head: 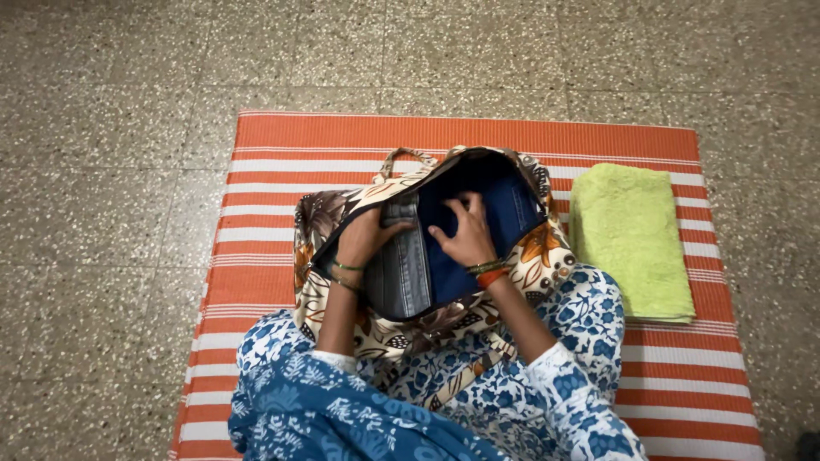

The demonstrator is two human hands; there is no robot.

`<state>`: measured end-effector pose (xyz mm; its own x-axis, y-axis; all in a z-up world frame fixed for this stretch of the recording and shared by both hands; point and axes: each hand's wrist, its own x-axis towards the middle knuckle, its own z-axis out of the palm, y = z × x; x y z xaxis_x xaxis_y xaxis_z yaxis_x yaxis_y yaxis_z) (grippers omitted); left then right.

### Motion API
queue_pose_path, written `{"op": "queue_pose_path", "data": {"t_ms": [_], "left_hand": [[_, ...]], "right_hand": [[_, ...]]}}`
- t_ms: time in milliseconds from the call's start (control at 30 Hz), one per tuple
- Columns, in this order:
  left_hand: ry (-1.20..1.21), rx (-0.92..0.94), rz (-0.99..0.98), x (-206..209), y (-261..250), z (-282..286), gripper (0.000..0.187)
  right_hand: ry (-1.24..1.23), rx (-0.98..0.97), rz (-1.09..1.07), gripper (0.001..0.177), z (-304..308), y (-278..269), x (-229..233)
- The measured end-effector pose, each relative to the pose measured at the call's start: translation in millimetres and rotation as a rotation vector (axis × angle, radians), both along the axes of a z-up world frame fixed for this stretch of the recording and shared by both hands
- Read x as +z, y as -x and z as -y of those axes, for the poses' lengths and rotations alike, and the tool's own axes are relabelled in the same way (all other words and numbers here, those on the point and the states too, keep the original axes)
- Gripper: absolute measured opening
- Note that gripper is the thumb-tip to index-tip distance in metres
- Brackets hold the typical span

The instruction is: The person folds a pair of blue pants and places them into a floral patterned bag, then zips the bag closed.

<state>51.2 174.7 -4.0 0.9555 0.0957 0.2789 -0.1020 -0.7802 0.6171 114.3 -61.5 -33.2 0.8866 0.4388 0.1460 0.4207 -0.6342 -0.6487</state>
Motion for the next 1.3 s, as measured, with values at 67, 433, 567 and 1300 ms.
{"op": "queue_pose_path", "data": {"t_ms": [67,433,567,1300], "left_hand": [[-0.040,0.058,-0.096,12,5,3,0.076],[-0.458,0.346,0.378,-33,-10,19,0.056],[-0.383,0.256,0.416,-56,-29,4,0.054],[-0.097,0.070,-0.111,59,191,20,0.032]], "right_hand": [[-0.038,0.000,-0.015,0.073,-5,8,3],[-0.047,0.329,-0.242,0.069,22,-12,15],[0.425,0.296,-0.283,0.058,35,12,45],[0.379,0.336,-0.754,0.104,-19,82,-19]]}}
